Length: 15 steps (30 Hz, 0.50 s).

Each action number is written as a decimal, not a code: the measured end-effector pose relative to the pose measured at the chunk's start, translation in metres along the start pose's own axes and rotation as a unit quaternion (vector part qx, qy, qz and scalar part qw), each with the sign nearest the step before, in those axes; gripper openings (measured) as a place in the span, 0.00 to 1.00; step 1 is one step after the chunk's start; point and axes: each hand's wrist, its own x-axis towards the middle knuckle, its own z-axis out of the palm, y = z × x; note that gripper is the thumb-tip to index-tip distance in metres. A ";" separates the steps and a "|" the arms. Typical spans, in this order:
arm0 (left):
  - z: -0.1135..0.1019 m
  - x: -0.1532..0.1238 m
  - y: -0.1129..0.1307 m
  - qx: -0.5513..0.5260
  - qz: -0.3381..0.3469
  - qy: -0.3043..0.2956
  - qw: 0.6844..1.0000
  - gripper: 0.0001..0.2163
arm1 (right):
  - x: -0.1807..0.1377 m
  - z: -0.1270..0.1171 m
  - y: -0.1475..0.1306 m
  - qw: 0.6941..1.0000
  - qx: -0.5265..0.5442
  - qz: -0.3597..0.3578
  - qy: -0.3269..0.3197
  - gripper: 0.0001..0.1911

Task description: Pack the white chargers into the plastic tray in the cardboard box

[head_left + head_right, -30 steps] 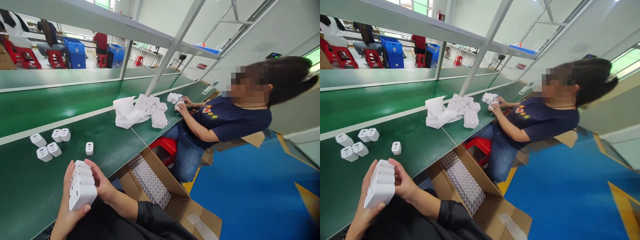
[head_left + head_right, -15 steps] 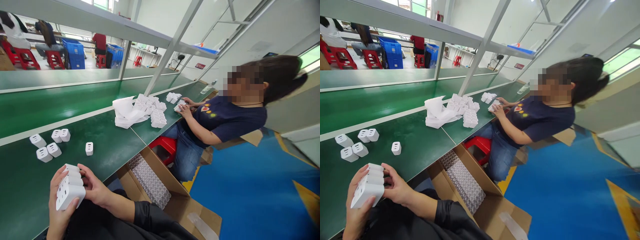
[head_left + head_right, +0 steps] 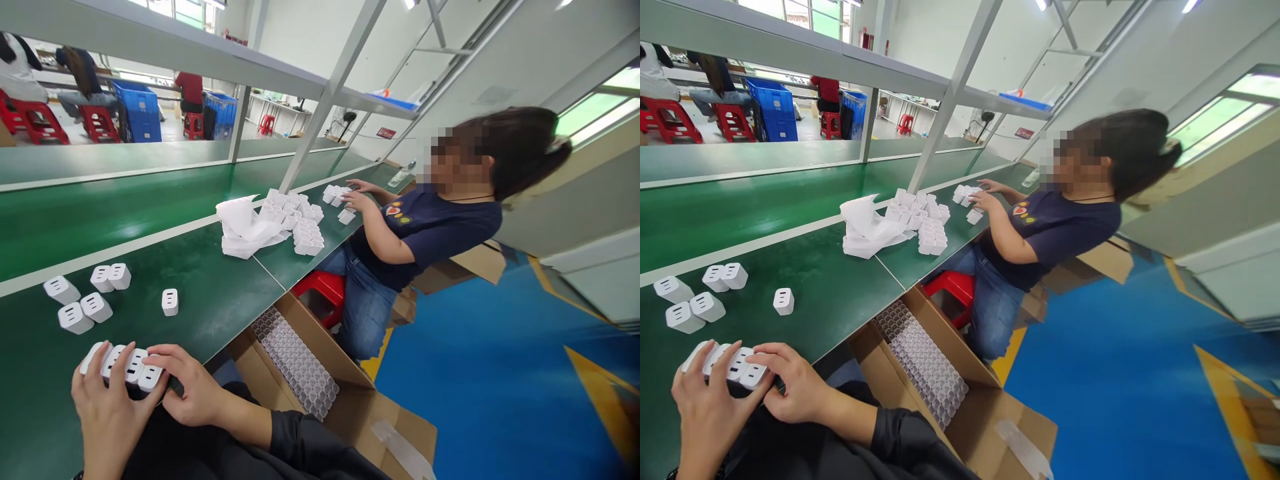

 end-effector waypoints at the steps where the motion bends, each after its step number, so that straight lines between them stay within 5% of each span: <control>1: -0.001 -0.001 0.000 -0.001 0.002 -0.004 1.000 0.30 | 0.000 0.000 0.002 1.000 -0.005 0.002 -0.005 0.40; 9: -0.014 -0.008 0.002 -0.026 -0.010 -0.048 0.998 0.33 | -0.005 0.003 0.010 0.994 -0.065 -0.052 -0.069 0.43; 15: -0.006 -0.010 -0.007 -0.040 0.000 -0.038 0.998 0.34 | -0.003 0.012 0.022 0.980 -0.180 -0.030 -0.079 0.36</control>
